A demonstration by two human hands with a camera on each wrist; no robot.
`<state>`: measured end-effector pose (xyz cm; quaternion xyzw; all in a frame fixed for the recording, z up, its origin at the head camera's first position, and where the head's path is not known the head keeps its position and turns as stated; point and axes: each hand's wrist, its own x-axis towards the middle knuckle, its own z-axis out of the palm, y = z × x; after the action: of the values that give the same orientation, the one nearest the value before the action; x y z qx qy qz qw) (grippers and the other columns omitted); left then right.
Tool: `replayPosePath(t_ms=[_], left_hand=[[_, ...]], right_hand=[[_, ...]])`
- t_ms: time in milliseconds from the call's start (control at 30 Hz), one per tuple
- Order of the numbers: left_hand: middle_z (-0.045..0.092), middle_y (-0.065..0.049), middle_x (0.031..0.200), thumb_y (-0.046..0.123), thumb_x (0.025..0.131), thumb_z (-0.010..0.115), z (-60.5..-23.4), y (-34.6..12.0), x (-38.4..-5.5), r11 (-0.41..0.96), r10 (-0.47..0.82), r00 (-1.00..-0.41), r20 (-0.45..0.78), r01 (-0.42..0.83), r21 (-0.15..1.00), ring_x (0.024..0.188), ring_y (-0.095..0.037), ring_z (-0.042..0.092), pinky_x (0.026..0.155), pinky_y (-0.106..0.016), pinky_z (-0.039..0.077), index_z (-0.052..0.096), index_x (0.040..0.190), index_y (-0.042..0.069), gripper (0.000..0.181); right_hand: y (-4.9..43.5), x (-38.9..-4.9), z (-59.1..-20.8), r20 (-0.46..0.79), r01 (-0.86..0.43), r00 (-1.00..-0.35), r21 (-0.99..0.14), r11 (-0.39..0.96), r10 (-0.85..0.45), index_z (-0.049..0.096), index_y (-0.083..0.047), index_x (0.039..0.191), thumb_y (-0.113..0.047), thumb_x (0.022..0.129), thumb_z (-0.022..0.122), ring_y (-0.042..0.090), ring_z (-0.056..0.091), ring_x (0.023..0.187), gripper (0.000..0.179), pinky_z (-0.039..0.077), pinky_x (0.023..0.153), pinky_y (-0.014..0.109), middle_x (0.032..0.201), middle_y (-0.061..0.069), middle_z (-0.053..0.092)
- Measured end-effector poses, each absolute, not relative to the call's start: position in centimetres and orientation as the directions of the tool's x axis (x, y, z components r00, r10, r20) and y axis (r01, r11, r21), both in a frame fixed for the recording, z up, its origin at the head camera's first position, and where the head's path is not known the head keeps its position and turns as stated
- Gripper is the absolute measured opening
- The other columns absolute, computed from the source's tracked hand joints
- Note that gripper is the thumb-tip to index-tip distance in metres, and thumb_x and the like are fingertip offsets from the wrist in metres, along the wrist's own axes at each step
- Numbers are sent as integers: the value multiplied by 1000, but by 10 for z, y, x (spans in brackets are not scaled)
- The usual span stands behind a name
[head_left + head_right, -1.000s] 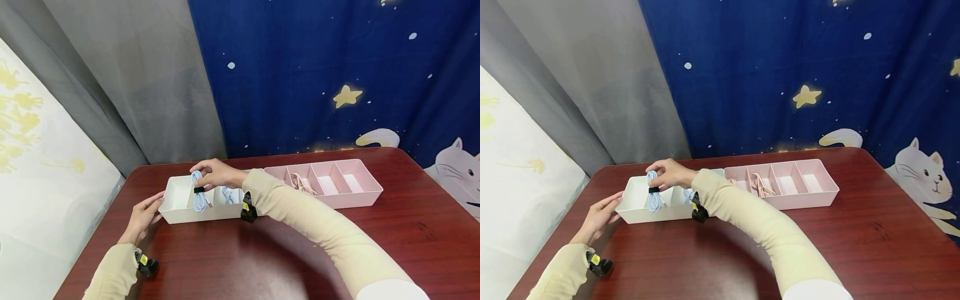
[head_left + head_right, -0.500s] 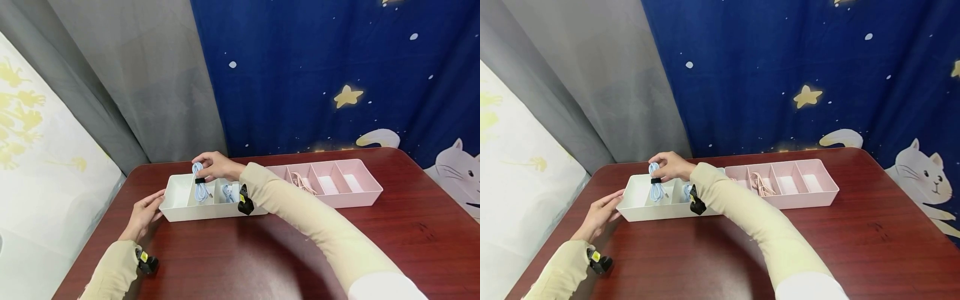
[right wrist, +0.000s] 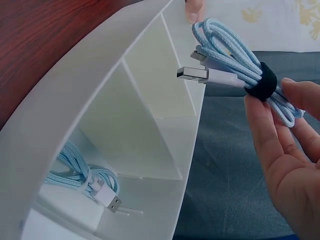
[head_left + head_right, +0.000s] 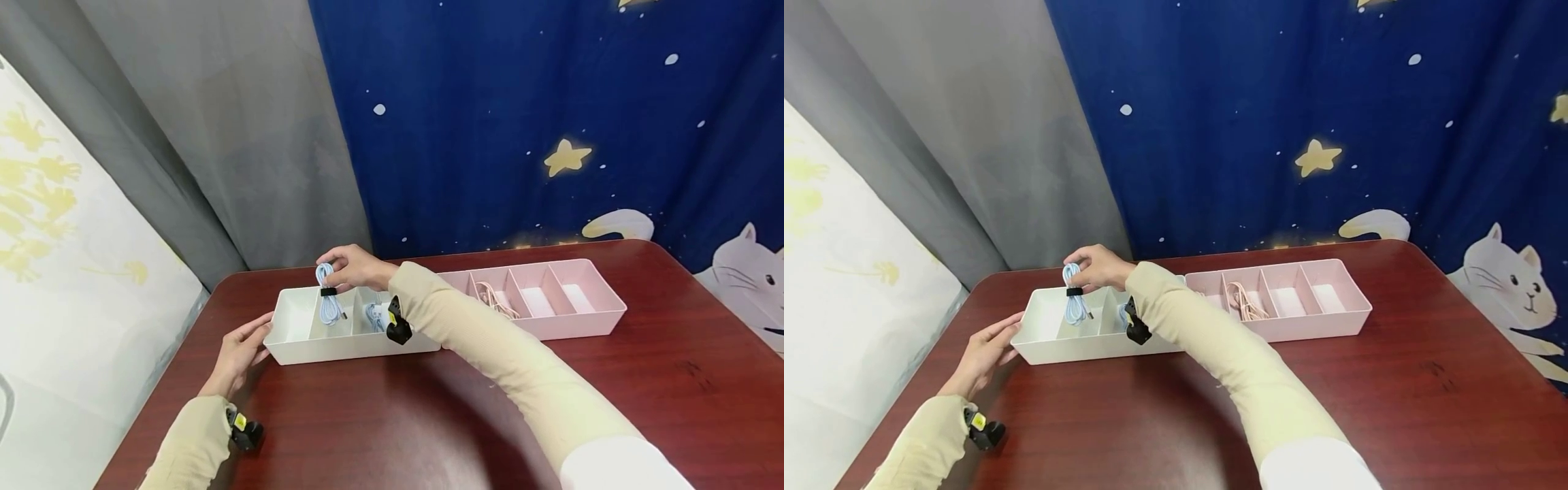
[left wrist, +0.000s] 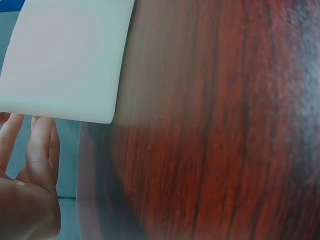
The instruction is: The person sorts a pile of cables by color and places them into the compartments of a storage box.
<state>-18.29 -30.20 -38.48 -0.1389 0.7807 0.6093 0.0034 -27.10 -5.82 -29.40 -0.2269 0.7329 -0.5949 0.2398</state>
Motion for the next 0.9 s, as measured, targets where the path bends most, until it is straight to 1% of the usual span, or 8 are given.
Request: replayPosePath(t_ms=[100,300,467,600,733,900], left_hand=[[57,16,93,36,85,58,-385,-303,-183,212,-216,-960,-179,-225,951,77,2,57,68,-21,49,46,131,12,53],[57,15,94,35,85,59,-385,-303,-183,215,-221,-959,-177,-225,950,76,1,57,67,-21,50,47,130,13,51],[56,15,94,35,85,58,-385,-302,-184,222,-222,-961,-168,-217,951,75,1,57,66,-20,50,48,129,13,50],[56,12,97,36,85,58,-386,-302,-185,235,-218,-962,-162,-213,948,75,1,57,66,-20,49,47,129,13,51],[57,12,97,36,85,58,-386,-303,-185,229,-220,-961,-167,-217,949,76,1,57,66,-19,49,47,130,13,52],[57,15,94,35,85,58,-386,-304,-184,213,-223,-959,-177,-225,951,76,1,57,66,-20,49,48,129,13,50]], right_hand=[[-61,-273,-293,-94,-41,-787,-978,204,-609,51,-3,121,7,80,59,18,59,76,43,51,67,29,84,9,55],[-64,-277,-290,-104,-24,-794,-979,202,-599,51,-2,120,9,79,59,20,60,76,43,51,71,34,85,11,55],[-65,-280,-291,-127,-20,-804,-971,239,-581,51,-1,120,10,79,59,20,59,77,43,51,67,31,85,10,55],[-66,-282,-293,-141,-15,-812,-965,261,-567,51,-1,119,10,79,59,18,58,74,42,52,66,30,82,9,54],[-69,-283,-296,-152,-3,-802,-966,259,-578,51,1,118,11,79,59,17,57,71,41,52,67,32,79,8,53],[-70,-285,-300,-183,32,-791,-965,260,-583,51,3,116,12,78,59,17,56,71,40,52,67,33,80,9,52]])
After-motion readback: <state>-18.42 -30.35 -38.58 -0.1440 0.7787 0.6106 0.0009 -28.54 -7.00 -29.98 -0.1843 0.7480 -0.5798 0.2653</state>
